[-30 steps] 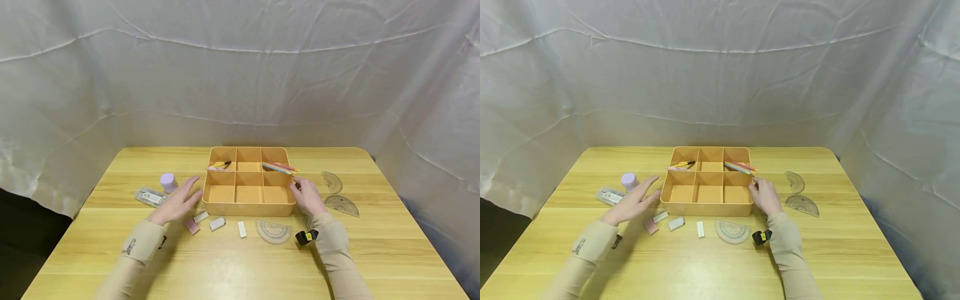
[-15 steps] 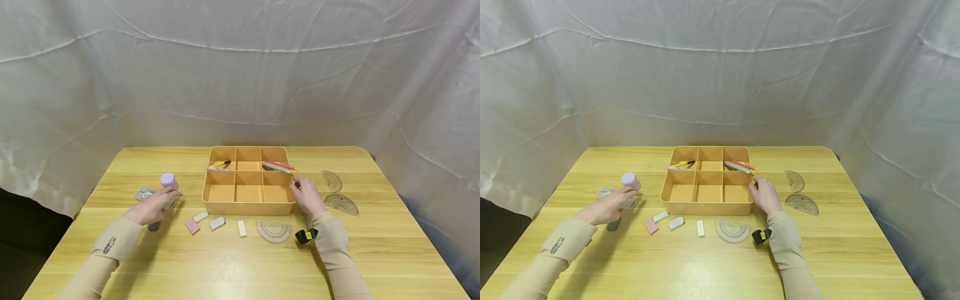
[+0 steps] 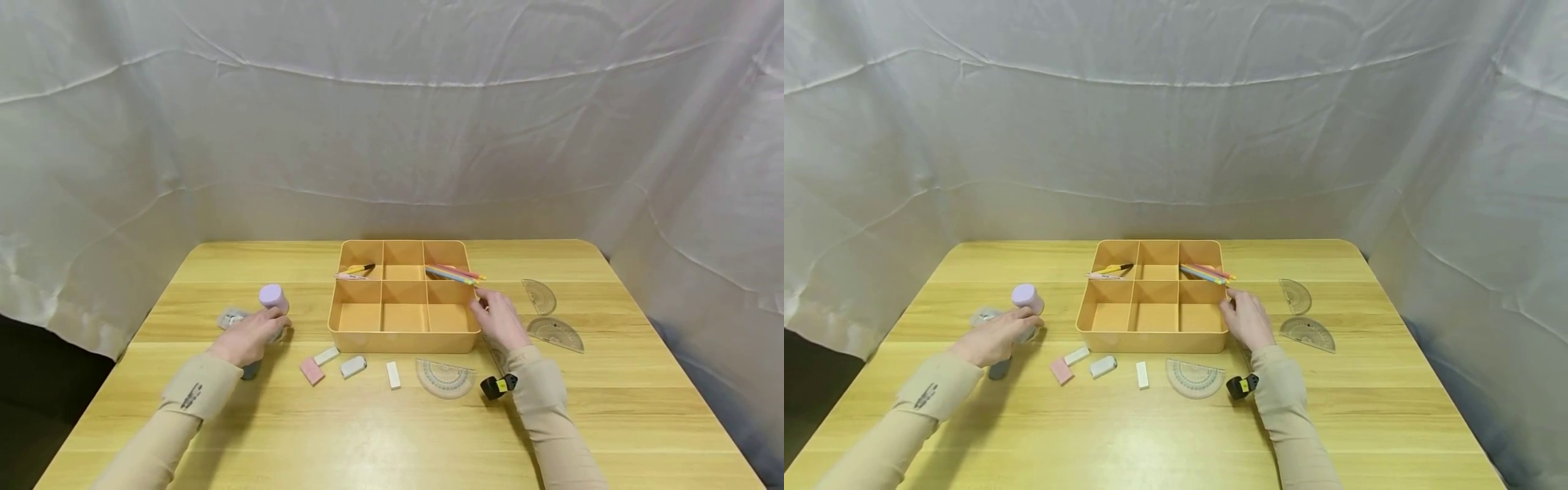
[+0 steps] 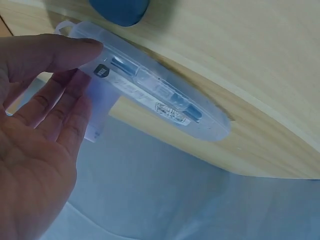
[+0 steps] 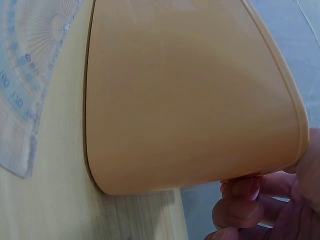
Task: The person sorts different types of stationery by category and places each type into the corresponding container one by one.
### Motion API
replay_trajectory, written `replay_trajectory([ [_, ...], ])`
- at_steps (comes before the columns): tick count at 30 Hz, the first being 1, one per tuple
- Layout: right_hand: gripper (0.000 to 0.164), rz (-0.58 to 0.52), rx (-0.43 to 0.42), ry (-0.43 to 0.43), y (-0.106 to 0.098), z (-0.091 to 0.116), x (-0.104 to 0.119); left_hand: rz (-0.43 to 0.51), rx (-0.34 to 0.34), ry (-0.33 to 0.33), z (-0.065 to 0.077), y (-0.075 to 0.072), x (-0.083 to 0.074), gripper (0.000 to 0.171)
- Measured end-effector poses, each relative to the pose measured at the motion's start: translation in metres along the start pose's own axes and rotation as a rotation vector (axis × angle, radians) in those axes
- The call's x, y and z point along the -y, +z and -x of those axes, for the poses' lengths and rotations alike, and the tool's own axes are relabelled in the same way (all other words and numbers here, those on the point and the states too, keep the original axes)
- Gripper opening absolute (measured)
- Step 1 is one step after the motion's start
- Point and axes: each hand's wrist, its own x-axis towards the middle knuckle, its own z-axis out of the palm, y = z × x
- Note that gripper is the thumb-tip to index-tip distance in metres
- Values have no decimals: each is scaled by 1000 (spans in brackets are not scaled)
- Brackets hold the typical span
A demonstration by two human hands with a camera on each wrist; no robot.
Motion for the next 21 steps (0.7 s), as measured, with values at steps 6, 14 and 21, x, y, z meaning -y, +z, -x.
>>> replay_trajectory([
  [6, 20, -4, 5, 3, -1, 1, 1, -35, 30, -31, -1, 0, 0, 46],
  [14, 17, 6, -9, 0, 0, 0, 1, -67, -1, -29, 1, 5, 2, 43],
  [21, 17, 5, -12, -10, 0, 0, 1, -124, -68, 4, 5, 9, 3, 41],
])
